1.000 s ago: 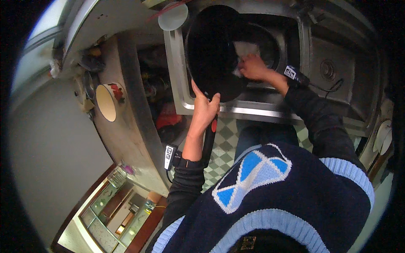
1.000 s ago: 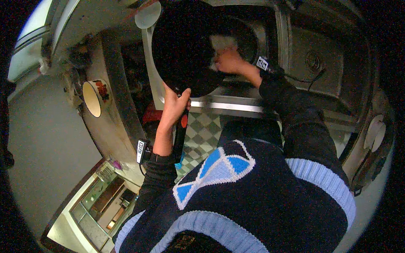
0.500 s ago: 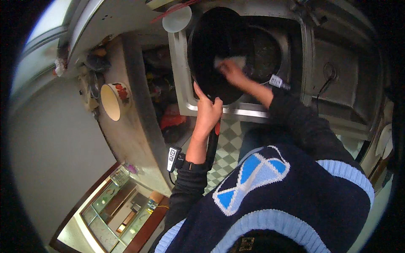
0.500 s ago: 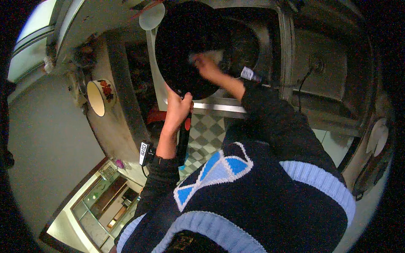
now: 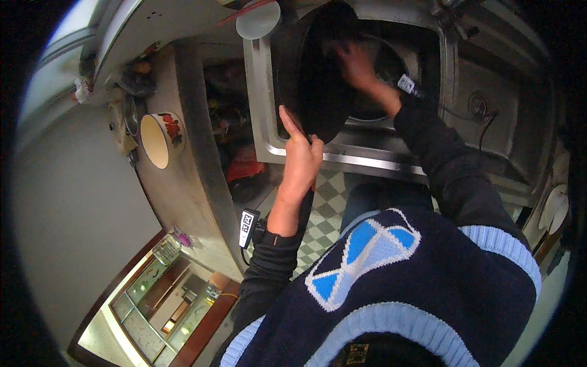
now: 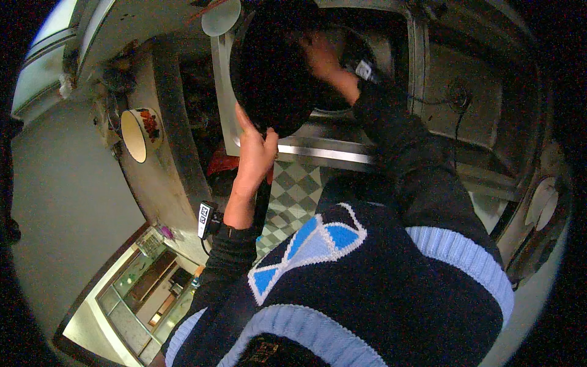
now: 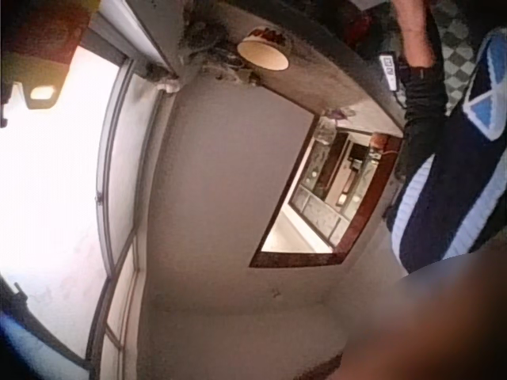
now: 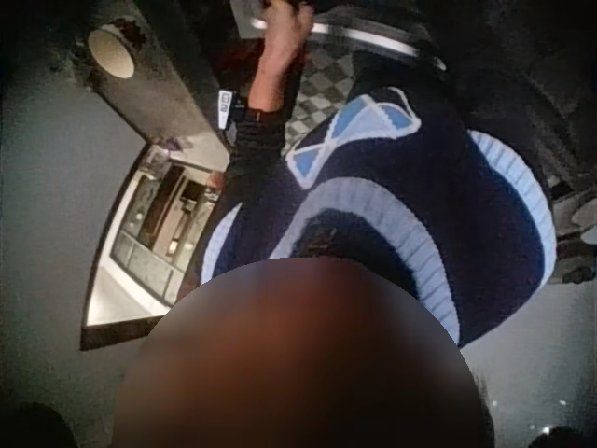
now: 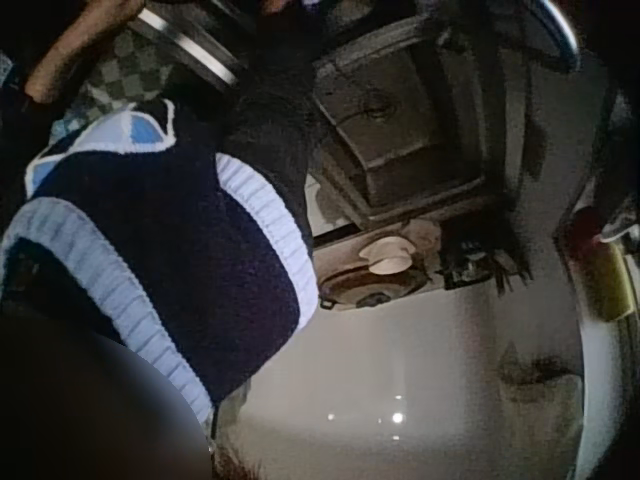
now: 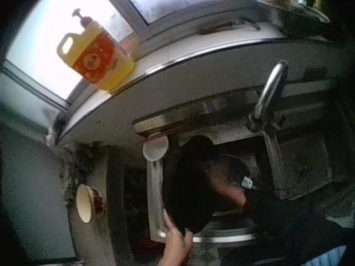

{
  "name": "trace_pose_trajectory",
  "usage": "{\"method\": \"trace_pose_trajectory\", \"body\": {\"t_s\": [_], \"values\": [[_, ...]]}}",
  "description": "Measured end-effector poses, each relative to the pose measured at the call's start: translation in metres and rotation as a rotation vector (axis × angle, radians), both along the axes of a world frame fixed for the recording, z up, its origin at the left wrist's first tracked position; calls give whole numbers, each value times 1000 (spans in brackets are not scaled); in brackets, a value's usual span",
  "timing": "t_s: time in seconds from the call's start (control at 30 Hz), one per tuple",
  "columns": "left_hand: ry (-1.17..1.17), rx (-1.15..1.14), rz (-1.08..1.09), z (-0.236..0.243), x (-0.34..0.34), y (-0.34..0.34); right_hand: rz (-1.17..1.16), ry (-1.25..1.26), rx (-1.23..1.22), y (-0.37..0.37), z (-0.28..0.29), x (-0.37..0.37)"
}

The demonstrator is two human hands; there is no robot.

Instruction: The person washes a white bowl, red chopsticks, a wooden spatula, a metal pot, and a black frying pan in a double-basin kitchen sink using a sponge and running water. They then carry the metal pot outside and pour the soapy water onto the ground.

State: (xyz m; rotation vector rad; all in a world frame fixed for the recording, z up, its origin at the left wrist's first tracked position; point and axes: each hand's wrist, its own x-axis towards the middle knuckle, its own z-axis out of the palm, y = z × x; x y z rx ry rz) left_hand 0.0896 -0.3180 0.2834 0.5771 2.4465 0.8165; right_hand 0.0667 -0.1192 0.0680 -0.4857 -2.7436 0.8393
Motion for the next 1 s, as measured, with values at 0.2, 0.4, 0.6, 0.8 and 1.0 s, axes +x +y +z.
{"method": "trace_pose_trajectory", "body": {"t_s": [0.2, 0.4, 0.6, 0.8, 1.0], "values": [[17, 65, -40, 9, 7, 0, 52, -38, -857, -115, 61, 63], [-59, -2, 31, 21, 15, -5, 246, 84, -1027, -122, 99, 88], [47, -32, -6, 23, 21, -19, 195, -163, -315, -68, 26, 84], [8, -20, 202, 15, 16, -41, -166, -186, -465, 0, -62, 66], [-328, 413, 460, -12, 13, -79, -237, 59, -477, 14, -74, 98]]}}
